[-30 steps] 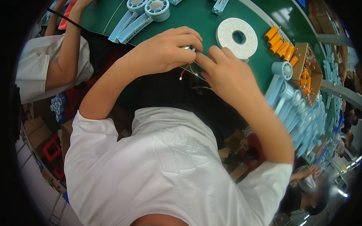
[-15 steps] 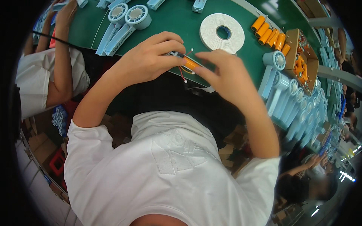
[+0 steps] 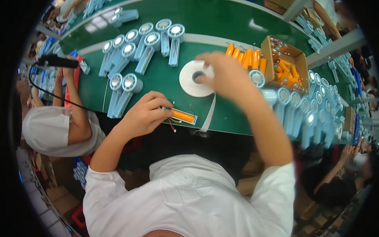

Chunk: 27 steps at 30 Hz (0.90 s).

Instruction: Assembling components of small electronic fans on a factory production line.

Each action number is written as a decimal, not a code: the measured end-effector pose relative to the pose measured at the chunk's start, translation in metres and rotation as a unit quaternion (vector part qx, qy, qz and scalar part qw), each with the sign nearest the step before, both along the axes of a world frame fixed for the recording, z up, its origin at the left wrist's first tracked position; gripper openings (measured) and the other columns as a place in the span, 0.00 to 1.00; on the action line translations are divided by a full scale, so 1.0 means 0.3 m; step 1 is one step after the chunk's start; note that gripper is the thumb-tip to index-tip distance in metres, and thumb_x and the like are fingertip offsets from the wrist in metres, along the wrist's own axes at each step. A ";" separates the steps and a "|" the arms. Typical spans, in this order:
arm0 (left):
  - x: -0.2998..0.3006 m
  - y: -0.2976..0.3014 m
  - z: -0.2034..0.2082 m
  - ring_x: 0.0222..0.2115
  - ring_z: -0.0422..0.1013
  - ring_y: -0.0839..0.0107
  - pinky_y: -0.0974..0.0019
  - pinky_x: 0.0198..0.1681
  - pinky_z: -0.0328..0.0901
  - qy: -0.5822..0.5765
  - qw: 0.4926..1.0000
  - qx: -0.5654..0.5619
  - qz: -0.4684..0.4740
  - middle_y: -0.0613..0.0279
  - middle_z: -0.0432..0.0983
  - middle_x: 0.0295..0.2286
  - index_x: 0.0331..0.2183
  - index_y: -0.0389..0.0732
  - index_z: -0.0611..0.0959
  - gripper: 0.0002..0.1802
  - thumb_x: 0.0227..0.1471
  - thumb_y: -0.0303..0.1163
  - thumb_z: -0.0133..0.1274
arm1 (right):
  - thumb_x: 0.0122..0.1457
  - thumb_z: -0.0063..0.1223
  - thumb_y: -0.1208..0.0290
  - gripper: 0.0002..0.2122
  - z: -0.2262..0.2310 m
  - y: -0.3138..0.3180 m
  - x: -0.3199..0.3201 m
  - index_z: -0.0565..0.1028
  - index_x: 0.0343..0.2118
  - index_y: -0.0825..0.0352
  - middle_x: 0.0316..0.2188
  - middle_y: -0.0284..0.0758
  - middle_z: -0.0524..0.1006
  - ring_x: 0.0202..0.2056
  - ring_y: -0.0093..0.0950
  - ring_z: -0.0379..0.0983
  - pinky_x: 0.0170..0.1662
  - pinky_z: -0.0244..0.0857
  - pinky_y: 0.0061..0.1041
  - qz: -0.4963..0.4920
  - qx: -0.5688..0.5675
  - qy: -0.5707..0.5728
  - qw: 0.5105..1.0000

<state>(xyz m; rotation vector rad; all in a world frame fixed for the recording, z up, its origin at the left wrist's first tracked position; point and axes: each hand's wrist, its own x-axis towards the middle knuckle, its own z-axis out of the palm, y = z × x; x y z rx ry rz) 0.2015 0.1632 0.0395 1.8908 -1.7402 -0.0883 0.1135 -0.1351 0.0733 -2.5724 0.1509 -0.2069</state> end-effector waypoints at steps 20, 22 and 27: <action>0.680 -0.977 -0.063 0.56 0.68 0.49 0.38 0.63 0.59 -0.066 0.934 0.127 0.328 0.53 0.77 0.55 0.48 0.47 0.88 0.16 0.59 0.37 0.61 | 0.57 0.72 0.65 0.28 0.109 -0.179 -0.059 0.79 0.62 0.60 0.57 0.40 0.82 0.50 0.39 0.83 0.49 0.80 0.33 -0.130 -0.114 -0.052 0.984; 0.664 -0.922 -0.052 0.61 0.62 0.50 0.34 0.64 0.54 -0.245 0.922 0.081 0.289 0.53 0.71 0.61 0.53 0.47 0.85 0.21 0.59 0.41 0.62 | 0.56 0.73 0.66 0.31 0.119 -0.167 -0.130 0.77 0.64 0.62 0.56 0.40 0.81 0.47 0.36 0.83 0.47 0.79 0.29 -0.124 -0.094 -0.077 0.985; 0.043 -0.665 0.349 0.31 0.77 0.59 0.58 0.36 0.71 -0.181 0.969 -0.151 0.080 0.63 0.82 0.31 0.34 0.45 0.90 0.13 0.53 0.44 0.67 | 0.54 0.74 0.75 0.32 0.131 -0.091 -0.357 0.77 0.64 0.65 0.55 0.39 0.81 0.42 0.30 0.78 0.43 0.77 0.27 -0.144 0.065 -0.110 0.981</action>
